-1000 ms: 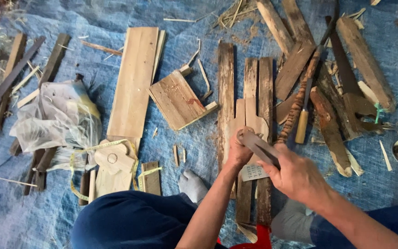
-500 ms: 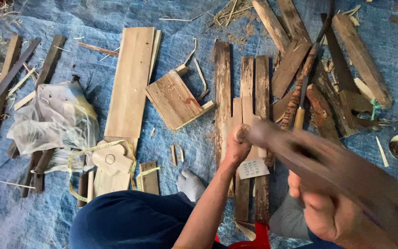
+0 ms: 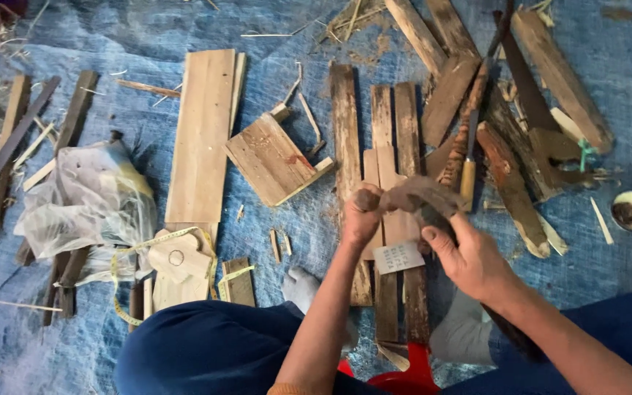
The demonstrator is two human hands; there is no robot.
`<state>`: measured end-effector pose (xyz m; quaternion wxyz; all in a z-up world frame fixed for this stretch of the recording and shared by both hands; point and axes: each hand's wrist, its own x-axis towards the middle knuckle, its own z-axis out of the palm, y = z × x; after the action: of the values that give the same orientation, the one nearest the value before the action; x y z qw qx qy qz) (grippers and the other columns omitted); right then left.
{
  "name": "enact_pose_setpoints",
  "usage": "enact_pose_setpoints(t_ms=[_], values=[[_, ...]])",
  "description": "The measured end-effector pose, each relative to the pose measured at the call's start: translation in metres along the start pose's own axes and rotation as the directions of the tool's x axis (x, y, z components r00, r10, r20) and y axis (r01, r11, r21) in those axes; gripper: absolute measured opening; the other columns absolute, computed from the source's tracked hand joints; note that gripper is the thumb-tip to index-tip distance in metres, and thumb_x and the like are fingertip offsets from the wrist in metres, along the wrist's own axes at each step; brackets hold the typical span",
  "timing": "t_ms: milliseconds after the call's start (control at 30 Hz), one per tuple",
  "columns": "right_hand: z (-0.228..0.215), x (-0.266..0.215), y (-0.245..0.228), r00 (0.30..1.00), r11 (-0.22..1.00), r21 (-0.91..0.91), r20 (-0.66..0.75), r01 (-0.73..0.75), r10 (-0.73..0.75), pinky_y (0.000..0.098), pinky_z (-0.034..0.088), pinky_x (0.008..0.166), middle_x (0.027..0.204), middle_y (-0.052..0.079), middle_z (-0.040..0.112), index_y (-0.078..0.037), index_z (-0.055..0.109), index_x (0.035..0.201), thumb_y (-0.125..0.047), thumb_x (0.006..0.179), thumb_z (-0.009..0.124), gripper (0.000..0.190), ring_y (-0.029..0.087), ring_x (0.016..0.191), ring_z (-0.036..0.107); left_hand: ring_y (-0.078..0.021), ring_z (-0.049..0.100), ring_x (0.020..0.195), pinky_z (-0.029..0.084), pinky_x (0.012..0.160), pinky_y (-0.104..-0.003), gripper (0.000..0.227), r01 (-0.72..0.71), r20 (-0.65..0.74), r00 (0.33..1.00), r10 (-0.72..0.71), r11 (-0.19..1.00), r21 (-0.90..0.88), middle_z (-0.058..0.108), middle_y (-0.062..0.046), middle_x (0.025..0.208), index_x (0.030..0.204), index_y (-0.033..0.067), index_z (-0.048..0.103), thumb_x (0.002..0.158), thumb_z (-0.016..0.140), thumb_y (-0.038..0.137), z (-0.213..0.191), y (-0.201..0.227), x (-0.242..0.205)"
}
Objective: The person sits on a blue tarp and carves a small wooden piece using a chisel and hammer. They repeatedly strike the chisel to shape the wood, occasionally adjusting the piece and tools.
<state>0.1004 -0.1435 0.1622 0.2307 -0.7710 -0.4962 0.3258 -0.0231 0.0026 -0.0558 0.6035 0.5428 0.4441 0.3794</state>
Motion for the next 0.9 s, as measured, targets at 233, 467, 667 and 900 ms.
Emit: enact_pose_setpoints(t_ms=[233,467,667,900], values=[[-0.009,0.008,0.015,0.983,0.978,0.119,-0.051,-0.17,0.177,0.0525,0.062,0.056,0.054,0.016,0.069,-0.012,0.062,0.102,-0.057,0.104,0.053,0.046,0.035,0.055,0.074,0.0025,0.05,0.065,0.039,0.063,-0.015,0.025,-0.199,-0.191,0.968,0.162,0.961,-0.193,0.049,0.006,0.056,0.096,0.0084,0.061,0.087,0.085,0.01,-0.01,0.1,-0.016],[-0.001,0.012,0.033,0.985,0.977,0.144,-0.056,-0.155,0.165,0.0546,0.059,0.054,0.059,0.024,0.068,-0.008,0.064,0.1,-0.055,0.104,0.056,0.047,0.041,0.06,0.074,0.0014,0.05,0.072,0.041,0.062,-0.019,0.017,-0.197,-0.159,0.974,0.164,0.955,-0.223,0.057,0.006,0.064,0.081,0.0088,0.064,0.087,0.079,0.001,-0.02,0.073,-0.003],[-0.005,0.006,0.025,0.992,0.978,0.169,-0.029,-0.119,0.125,0.0606,0.06,0.056,0.067,0.029,0.069,-0.004,0.062,0.108,-0.048,0.108,0.051,0.046,0.042,0.063,0.074,-0.0019,0.055,0.072,0.043,0.067,-0.02,0.02,-0.255,-0.201,0.958,0.204,0.927,-0.276,0.062,0.002,0.071,0.088,0.0086,0.065,0.082,0.082,0.0,-0.024,0.095,0.001],[-0.005,0.007,0.022,0.991,0.977,0.178,-0.037,-0.119,0.128,0.0596,0.061,0.055,0.07,0.028,0.07,-0.003,0.063,0.111,-0.047,0.107,0.053,0.045,0.041,0.063,0.074,-0.0018,0.056,0.071,0.044,0.067,-0.019,0.021,-0.217,-0.171,0.969,0.177,0.942,-0.257,0.062,0.003,0.071,0.087,0.0094,0.064,0.08,0.08,-0.003,-0.014,0.09,-0.007]])
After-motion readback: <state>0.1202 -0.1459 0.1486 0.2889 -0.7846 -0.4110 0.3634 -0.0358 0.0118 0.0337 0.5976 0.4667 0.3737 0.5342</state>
